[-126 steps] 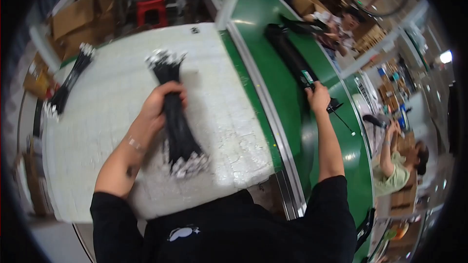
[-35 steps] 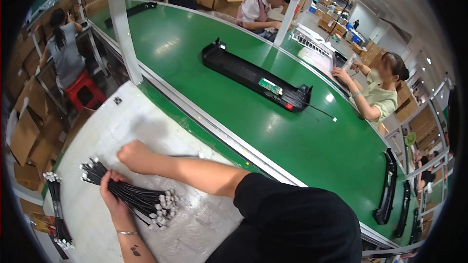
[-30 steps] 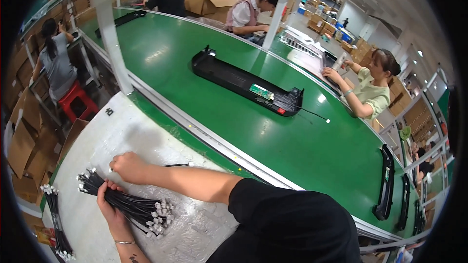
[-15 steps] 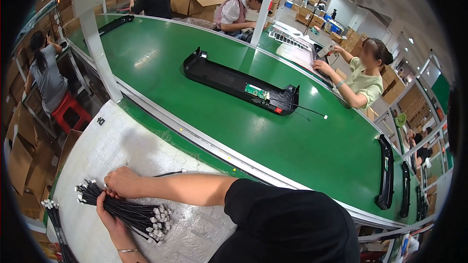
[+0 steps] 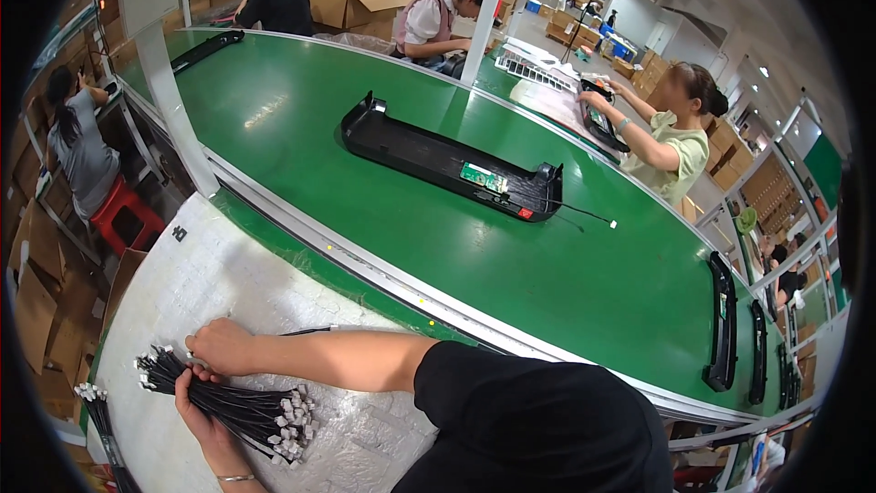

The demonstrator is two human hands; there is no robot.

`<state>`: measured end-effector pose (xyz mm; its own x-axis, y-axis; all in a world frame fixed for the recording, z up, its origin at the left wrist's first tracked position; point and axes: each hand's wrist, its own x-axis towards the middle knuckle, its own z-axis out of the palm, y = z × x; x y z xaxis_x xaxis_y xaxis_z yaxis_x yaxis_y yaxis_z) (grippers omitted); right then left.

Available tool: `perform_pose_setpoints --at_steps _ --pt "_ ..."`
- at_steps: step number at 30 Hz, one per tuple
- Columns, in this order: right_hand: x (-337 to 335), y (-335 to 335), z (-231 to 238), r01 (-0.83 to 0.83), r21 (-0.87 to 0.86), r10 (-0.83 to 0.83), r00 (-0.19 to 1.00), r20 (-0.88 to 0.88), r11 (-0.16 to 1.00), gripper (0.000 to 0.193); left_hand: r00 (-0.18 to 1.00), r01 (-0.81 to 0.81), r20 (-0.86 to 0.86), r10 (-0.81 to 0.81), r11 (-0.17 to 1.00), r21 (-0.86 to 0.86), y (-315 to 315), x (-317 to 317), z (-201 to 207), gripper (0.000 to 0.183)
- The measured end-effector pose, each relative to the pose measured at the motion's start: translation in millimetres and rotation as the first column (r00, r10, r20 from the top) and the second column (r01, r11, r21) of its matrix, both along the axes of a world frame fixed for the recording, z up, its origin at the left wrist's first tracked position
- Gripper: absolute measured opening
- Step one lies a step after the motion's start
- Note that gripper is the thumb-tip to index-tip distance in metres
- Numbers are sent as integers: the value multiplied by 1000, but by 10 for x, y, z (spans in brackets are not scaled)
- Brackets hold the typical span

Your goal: Connecting wire harnesses to circuit boards inside plastic housings on an assembly line.

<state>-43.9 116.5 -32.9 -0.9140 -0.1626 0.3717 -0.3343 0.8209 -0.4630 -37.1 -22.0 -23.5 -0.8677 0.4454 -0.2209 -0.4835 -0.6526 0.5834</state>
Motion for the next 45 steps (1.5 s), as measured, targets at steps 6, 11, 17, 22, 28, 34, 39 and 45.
perform_pose_setpoints --at_steps 6,11,17,22,28,34,39,45 --pt "3 31 28 -55 -9 55 998 37 998 16 999 27 -20 -26 999 20 24 -16 -40 10" --pt "-39 48 -36 -78 -53 80 996 44 996 15 998 39 -48 -37 999 38 61 32 -53 11" --pt "-43 23 -69 -25 -4 25 1000 3 1000 17 999 45 24 -46 999 28 -70 -43 -121 10" --pt "-35 13 -32 -58 -11 58 998 8 998 17 996 91 17 -91 996 26 -83 -81 -88 12" --pt "-23 13 -18 -31 -48 33 998 47 998 14 994 110 0 -110 993 31 -71 -49 -93 13" --pt "-24 27 -10 -56 -34 57 998 36 998 15 993 121 -15 -121 992 26 -75 -62 -104 15" --pt "-20 8 -27 -38 -55 40 999 29 998 15 994 112 -5 -112 994 8 -94 -67 -128 15" --pt "-21 21 -33 -65 -35 66 998 20 997 16 983 174 -60 -172 984 39 -98 -74 -128 16"
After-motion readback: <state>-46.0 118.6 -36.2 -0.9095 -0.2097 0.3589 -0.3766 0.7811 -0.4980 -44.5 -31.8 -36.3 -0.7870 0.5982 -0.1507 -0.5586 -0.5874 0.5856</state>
